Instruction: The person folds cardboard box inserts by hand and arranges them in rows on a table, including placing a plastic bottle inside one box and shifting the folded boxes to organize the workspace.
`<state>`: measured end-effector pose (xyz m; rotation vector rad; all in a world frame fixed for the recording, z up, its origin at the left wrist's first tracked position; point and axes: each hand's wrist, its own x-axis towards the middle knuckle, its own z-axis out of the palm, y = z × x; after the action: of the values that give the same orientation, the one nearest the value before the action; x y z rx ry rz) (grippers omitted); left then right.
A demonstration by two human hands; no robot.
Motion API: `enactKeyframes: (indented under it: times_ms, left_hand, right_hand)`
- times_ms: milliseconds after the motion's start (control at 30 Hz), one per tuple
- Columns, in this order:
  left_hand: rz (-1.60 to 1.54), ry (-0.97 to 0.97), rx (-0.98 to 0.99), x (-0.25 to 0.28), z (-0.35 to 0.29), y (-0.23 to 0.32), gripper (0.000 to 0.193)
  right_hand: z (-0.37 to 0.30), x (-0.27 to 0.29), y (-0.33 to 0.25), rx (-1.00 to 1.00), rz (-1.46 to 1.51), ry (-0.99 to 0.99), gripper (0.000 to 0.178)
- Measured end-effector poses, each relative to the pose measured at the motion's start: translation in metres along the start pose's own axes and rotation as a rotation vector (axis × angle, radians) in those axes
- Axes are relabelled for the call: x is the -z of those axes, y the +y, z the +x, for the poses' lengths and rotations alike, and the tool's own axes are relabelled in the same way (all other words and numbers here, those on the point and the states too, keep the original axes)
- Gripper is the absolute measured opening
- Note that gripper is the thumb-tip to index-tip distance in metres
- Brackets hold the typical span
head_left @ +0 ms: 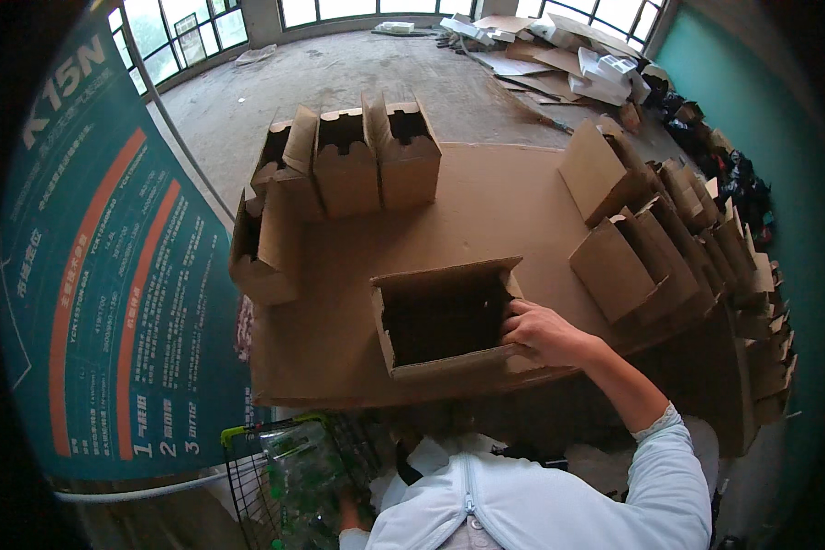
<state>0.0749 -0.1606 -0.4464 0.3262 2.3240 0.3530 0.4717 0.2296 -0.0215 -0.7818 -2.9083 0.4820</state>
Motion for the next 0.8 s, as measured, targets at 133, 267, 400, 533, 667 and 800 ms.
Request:
enactKeyframes:
  times_ms: [133, 267, 400, 533, 667, 800]
  left_hand:
    - [-0.037, 0.04, 0.022, -0.003, -0.013, -0.012, 0.068]
    - [-0.096, 0.097, 0.067, -0.006, -0.024, -0.013, 0.07]
    - [-0.225, 0.237, 0.124, 0.015, -0.028, -0.013, 0.072]
    - [-0.302, 0.606, -0.003, 0.106, -0.028, -0.023, 0.075]
    - [-1.06, 0.823, -0.188, 0.239, -0.085, 0.094, 0.074]
    - [-1.396, 0.369, -1.13, 0.278, -0.214, 0.285, 0.069]
  right_hand:
    - [0.001, 0.005, -0.003, -0.03, 0.008, -0.039, 0.028]
    - [-0.001, 0.001, 0.001, -0.017, 0.002, -0.046, 0.028]
    - [0.004, 0.011, -0.006, 0.006, -0.058, -0.099, 0.007]
    - [0.0, 0.014, -0.009, 0.038, -0.15, -0.139, 0.015]
    - [-0.004, 0.013, -0.008, 0.073, -0.137, -0.078, 0.011]
    - [-0.001, 0.01, -0.016, 0.082, -0.127, -0.016, 0.007]
